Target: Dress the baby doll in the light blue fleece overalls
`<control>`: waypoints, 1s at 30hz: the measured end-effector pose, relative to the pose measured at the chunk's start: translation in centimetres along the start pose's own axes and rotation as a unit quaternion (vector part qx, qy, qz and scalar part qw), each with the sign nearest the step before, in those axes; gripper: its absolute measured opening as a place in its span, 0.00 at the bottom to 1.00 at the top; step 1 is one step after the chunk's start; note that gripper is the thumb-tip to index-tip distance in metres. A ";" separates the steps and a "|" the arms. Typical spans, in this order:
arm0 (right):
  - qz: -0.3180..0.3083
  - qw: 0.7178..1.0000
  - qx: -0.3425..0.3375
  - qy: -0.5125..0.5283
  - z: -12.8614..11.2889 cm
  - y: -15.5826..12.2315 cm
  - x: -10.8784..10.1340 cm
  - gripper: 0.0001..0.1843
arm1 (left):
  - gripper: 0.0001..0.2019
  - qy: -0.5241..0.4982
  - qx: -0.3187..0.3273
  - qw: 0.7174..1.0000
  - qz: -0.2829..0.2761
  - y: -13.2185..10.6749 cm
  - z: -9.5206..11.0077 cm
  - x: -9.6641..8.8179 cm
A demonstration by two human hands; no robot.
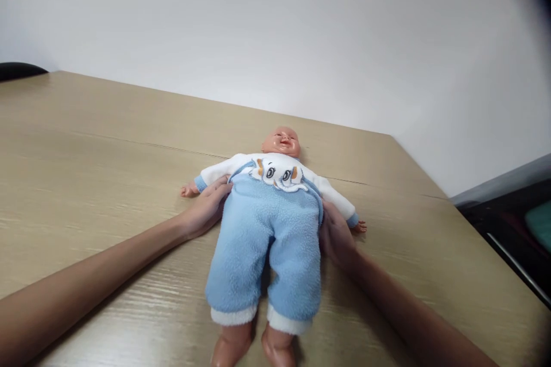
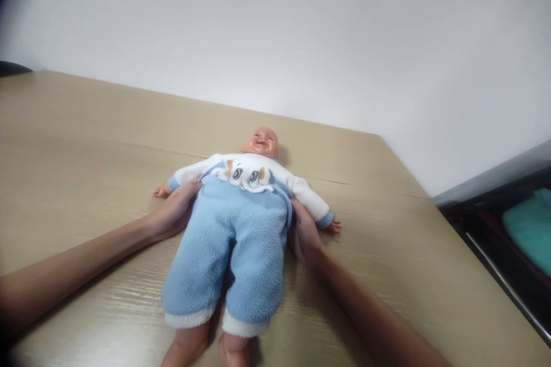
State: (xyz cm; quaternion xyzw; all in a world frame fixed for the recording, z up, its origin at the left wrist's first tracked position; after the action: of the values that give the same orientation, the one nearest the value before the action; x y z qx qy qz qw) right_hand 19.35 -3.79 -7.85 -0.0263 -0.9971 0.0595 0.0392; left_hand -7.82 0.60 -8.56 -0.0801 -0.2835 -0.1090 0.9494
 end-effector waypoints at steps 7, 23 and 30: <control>0.005 0.983 -0.114 -0.142 -0.6 -1.0 -1.8 0.16 | 0.13 0.098 0.043 0.989 -0.104 -0.7 2.0 -0.1; -0.024 0.933 -0.163 -0.319 -2.3 0.4 -3.0 0.18 | 0.19 0.342 0.041 0.932 -0.113 -0.1 4.8 0.3; -0.024 0.999 0.022 -0.021 -0.4 -2.0 -1.8 0.18 | 0.13 0.237 -0.030 0.969 -0.065 -2.1 4.5 0.2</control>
State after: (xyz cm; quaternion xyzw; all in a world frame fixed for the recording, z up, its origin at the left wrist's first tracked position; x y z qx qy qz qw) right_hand 21.11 -5.82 -7.36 -0.0002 -0.9965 0.0806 0.0207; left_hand -10.53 -0.44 -4.49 -0.0617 -0.0517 -0.1950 0.9775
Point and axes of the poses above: each hand's wrist, its own y-axis towards the middle knuckle, its own x-axis out of the palm, z = x × y, the point moved 2 cm from there along y, towards the middle knuckle, and after that the axes turned 12 degrees about -y, right-handed, at the moved point
